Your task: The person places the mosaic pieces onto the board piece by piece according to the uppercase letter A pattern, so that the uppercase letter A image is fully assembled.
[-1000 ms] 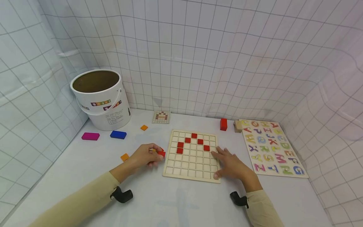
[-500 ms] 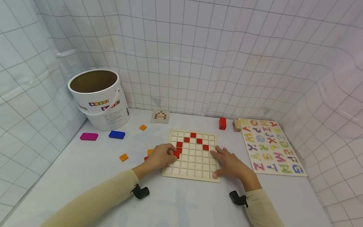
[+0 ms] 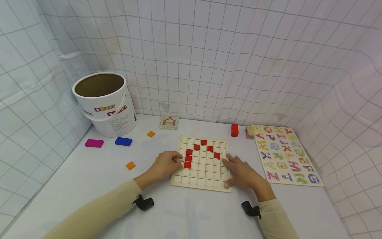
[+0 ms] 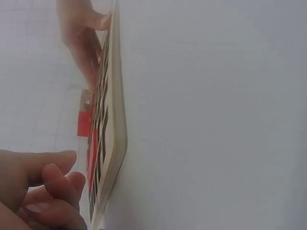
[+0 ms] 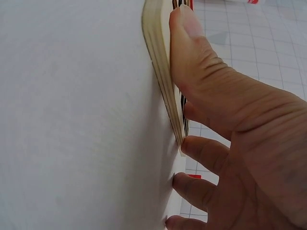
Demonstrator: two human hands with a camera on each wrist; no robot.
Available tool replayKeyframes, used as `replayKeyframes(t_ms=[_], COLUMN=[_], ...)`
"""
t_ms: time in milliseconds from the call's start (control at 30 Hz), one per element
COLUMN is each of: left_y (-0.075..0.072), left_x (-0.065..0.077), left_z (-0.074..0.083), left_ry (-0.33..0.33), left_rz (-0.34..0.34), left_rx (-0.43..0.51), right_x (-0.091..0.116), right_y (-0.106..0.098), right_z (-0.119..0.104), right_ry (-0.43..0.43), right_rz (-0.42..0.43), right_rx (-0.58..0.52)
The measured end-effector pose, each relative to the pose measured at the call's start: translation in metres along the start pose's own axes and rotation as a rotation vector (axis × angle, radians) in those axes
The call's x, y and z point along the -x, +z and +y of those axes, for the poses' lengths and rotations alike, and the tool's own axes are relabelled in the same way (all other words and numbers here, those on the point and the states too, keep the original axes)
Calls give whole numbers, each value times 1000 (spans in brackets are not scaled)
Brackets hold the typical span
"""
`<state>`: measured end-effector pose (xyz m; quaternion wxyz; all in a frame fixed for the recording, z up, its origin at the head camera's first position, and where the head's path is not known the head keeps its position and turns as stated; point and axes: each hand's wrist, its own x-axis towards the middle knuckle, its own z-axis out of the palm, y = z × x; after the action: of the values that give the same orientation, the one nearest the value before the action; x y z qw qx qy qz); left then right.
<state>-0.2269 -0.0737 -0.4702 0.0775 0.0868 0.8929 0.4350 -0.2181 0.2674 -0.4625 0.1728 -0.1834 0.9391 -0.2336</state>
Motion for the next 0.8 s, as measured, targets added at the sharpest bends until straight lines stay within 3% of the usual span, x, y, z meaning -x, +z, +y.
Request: replayKeyframes(t_ms=[167,267,367,500,700,800], left_y=[-37,-55,-64,-65,-60,-57], left_x=[14,23,31,36,34,35], left_z=[-20,-35,-48,-56,-51,-50], left_ry=[-161,-244,-288,-246,-142,-118], left_rz=[60,91,72,29,37,27], left_rx=[131,142,105,10,-198,-232], right_x=[-1,0,0,-1,-2,-2], right_y=[1,-1,-2,-3,-2,-1], right_z=[-1,-1,-1,1,2,2], right_ry=[0,-4,-10,-7,11,14], right_rz=[-11,-7,-4,-9,-11,-20], right_rx=[-13,10,24,29,10,-6])
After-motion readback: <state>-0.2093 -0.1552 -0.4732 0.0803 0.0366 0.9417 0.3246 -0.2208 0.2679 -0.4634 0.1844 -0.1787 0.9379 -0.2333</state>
